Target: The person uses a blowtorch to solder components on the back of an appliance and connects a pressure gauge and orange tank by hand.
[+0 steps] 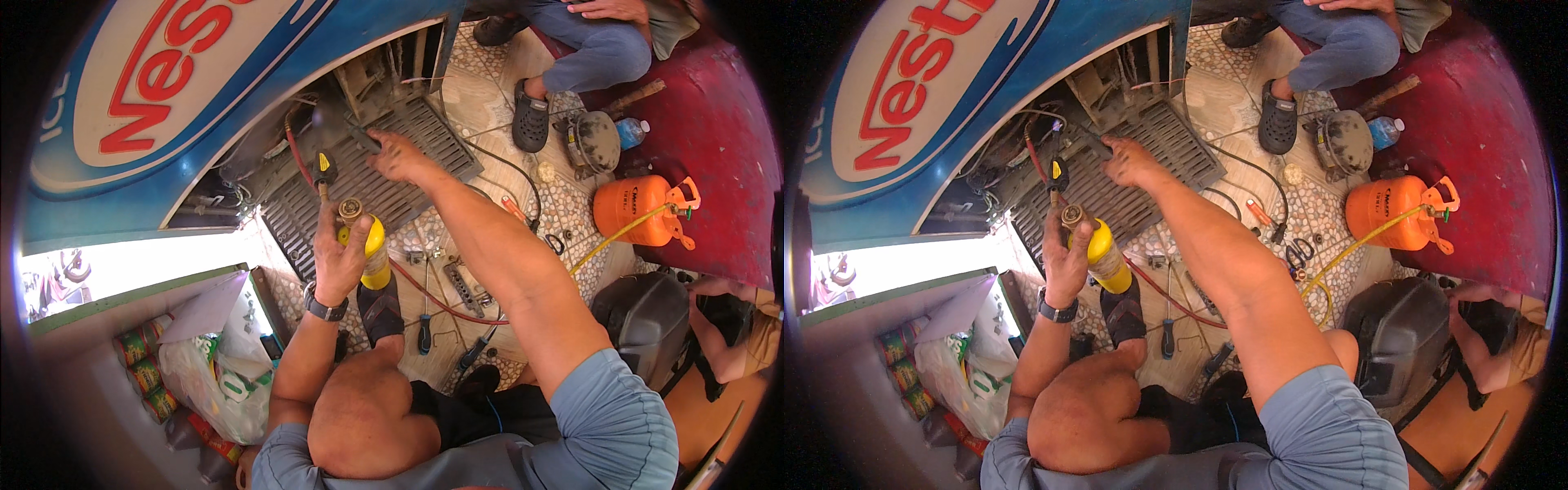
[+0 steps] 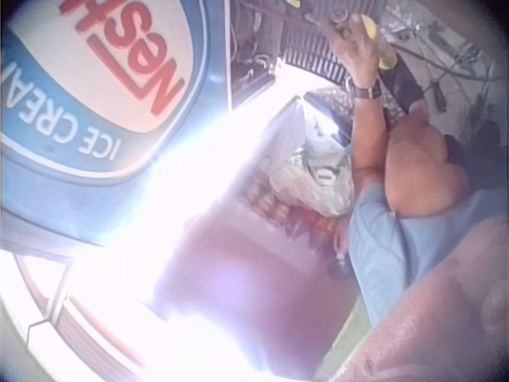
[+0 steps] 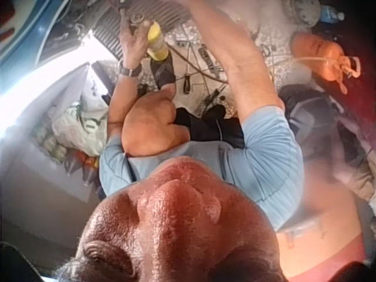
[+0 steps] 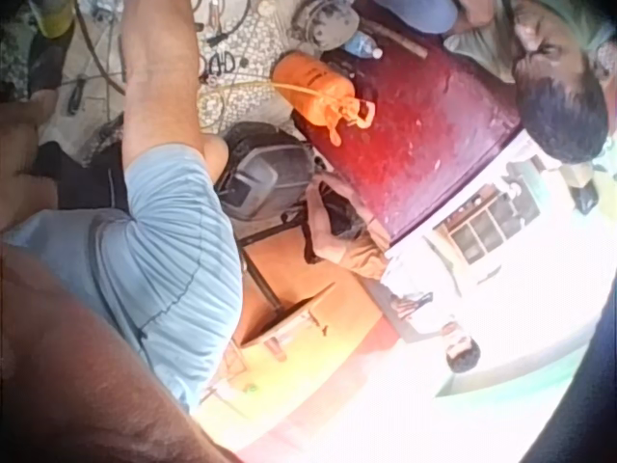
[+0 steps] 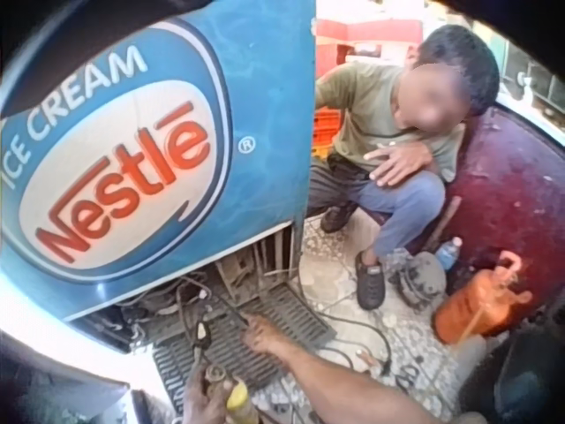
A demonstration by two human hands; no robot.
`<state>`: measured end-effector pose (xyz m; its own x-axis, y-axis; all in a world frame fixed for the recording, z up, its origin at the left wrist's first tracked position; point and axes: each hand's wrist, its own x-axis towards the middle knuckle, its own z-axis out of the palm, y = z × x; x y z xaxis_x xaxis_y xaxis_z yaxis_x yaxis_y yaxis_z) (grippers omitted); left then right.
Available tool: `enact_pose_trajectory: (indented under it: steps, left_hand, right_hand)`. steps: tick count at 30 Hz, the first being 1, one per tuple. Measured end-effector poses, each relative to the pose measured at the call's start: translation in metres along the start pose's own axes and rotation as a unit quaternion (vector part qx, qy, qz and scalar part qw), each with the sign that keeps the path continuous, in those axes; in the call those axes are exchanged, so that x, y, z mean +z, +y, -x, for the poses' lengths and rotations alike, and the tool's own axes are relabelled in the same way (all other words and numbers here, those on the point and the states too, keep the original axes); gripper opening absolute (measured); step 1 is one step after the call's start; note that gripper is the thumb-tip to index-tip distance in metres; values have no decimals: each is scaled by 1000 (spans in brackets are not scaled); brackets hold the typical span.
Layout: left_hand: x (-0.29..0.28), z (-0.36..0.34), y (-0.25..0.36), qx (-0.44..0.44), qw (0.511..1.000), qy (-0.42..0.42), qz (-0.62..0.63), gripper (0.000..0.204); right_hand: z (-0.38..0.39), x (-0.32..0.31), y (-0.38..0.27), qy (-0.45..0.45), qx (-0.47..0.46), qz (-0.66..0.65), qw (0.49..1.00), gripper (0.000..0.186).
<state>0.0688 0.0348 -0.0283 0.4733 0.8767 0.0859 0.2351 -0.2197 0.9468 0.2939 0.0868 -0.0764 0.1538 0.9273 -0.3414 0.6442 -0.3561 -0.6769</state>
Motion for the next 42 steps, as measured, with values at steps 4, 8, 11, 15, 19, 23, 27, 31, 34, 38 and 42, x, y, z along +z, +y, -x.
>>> enact_pose_trajectory:
  steps: [4,8,11,15,19,23,27,31,34,38,42]
  left_hand:
    - [-1,1,3,-12,1000,-15,11,50]
    - [0,0,2,12,1000,1,9,47]
    - [1,1,3,5,1000,-1,11,48]
    - [-2,2,2,-22,999,-21,22,50]
    - [-2,2,-1,-11,1000,-11,7,49]
    - [-1,2,3,-9,1000,-9,0,50]
    - [-1,2,8,-14,1000,-7,2,52]
    - [-1,1,11,-18,1000,0,-12,52]
    - [0,1,11,-12,1000,3,-10,50]
    - [1,1,5,-1,1000,8,-5,47]
    - [2,2,3,-1,1000,15,-10,47]
  right_hand:
    - [1,0,-1,-4,-8,5,1000,71]
    - [0,2,1,2,-10,7,1000,72]
    - [-1,2,2,3,-4,0,1000,72]
    - [0,1,-2,-9,3,-7,1000,72]
    - [1,1,-4,1,-9,1,1000,73]
    - [2,0,-4,-8,14,-19,1000,72]
    - [3,0,-5,-7,23,-20,1000,72]
    - [2,0,-3,-8,17,-21,1000,72]
    - [0,1,-2,-6,13,-10,1000,72]
    - [-2,2,0,-4,7,-3,1000,73]
    - [-2,2,-2,-7,-4,2,1000,75]
